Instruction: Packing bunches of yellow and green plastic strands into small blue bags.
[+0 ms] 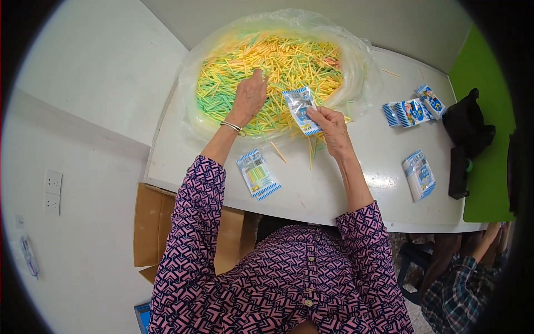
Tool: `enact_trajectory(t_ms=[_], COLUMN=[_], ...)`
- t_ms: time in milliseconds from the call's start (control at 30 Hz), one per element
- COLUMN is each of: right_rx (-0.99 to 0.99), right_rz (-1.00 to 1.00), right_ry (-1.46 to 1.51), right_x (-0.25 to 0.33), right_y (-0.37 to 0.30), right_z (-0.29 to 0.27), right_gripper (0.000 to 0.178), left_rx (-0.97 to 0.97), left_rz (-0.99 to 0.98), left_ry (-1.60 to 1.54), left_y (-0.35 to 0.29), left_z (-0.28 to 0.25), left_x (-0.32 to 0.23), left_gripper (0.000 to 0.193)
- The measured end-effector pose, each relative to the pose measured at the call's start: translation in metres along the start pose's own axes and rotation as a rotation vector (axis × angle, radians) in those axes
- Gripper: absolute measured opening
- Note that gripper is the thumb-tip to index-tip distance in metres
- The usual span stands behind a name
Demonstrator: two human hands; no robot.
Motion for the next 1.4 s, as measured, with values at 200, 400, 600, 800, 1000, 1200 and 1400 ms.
enact_trajectory(t_ms=[200, 400, 600, 800, 1000, 1200, 1400], right_rx=[0.015, 0.08, 0.201, 0.267, 0.299, 0.278, 0.221], right_rz=[0.032, 0.083, 0.183, 0.236, 0.239, 0.214, 0.179], right_ry=[-0.021, -0.109, -0.063, 0.003, 0.05, 0.004, -0.05], right_x=[0.001, -0.013, -0.024, -0.021, -0.026, -0.023, -0.022], right_y=[-0.005, -0.003, -0.007, -0.017, -0.019, -0.024, -0.027], right_z=[0.006, 0.006, 0.014, 0.024, 0.021, 0.02, 0.02], right_gripper=[0.019, 0.019, 0.021, 0.02, 0.019, 0.019, 0.02], left_rx=[-0.065, -0.337, -0.292, -0.288, -0.235, -0.345, -0.034], left_rz=[-0.333, -0.52, -0.482, -0.355, -0.343, -0.475, -0.282], left_ry=[-0.56, -1.569, -1.586, -1.439, -1.429, -1.479, -1.295], left_y=[-0.008, 0.001, -0.001, -0.001, -0.012, -0.022, -0.025], left_z=[0.005, 0.004, 0.001, -0.009, -0.008, -0.009, -0.003], left_x=[0.016, -0.011, -0.048, -0.062, -0.076, -0.082, -0.091], left_gripper=[0.023, 0.023, 0.032, 0.045, 0.042, 0.048, 0.043])
Point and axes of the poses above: each hand's wrist, its own y-axis towards the middle knuckle, its own z-axis out of the palm, x = y × z, the point moved 10 cm from there along y, towards the middle knuckle, and after that the axes turned 15 degrees about z, right-handed, at the moved point
